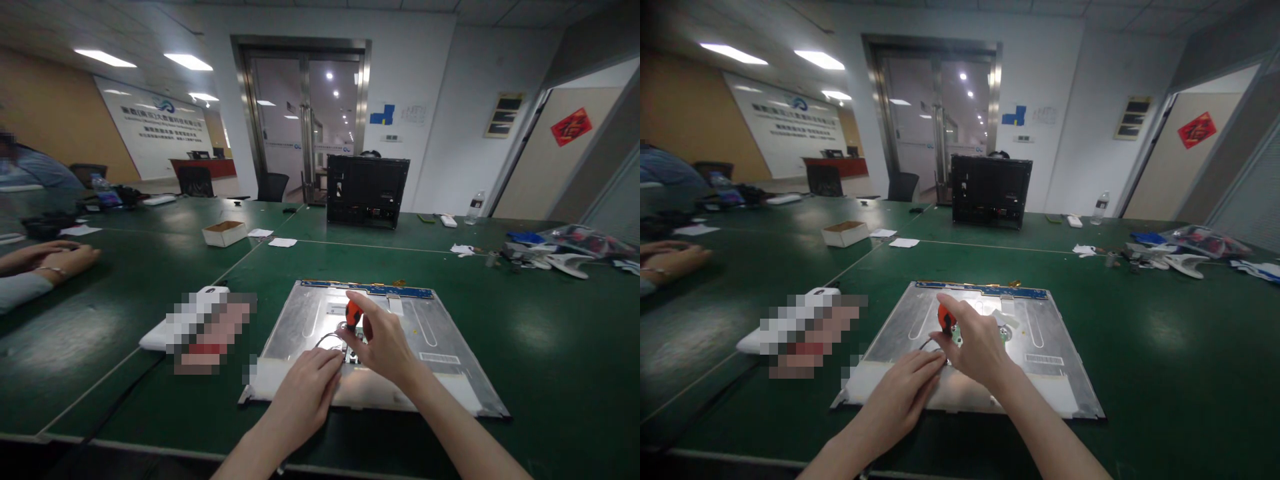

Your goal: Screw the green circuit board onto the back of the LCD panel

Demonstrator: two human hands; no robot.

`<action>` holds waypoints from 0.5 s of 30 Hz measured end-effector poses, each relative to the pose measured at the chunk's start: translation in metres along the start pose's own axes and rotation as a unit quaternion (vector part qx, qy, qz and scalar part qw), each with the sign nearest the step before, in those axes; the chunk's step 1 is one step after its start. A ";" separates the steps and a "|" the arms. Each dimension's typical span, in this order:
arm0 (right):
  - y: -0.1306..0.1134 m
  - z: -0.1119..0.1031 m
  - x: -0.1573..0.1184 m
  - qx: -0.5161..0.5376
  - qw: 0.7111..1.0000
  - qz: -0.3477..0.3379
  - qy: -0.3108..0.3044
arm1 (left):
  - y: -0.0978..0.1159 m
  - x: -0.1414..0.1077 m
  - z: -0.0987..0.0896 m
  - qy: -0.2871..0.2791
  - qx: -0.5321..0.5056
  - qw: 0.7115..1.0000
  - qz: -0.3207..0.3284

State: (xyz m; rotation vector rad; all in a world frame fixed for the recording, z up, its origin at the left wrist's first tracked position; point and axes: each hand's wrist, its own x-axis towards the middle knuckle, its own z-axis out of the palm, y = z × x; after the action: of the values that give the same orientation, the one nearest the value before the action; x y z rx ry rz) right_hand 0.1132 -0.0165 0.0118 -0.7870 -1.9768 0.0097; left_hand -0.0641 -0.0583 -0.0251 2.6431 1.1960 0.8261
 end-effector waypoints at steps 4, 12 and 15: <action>-0.002 -0.002 0.000 0.005 1.000 -0.004 -0.017 | 0.001 0.000 -0.001 -0.003 0.001 1.000 0.002; -0.003 -0.001 0.000 0.030 0.999 0.040 -0.021 | 0.001 -0.001 -0.002 -0.012 0.001 1.000 -0.006; 0.000 0.002 -0.001 0.026 0.999 0.037 -0.004 | 0.001 0.000 -0.001 -0.015 -0.002 1.000 -0.007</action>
State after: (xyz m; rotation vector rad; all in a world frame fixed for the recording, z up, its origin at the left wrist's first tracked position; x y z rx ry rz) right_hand 0.1118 -0.0162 0.0097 -0.8271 -1.9464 0.1084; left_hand -0.0646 -0.0592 -0.0238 2.6312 1.2043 0.7840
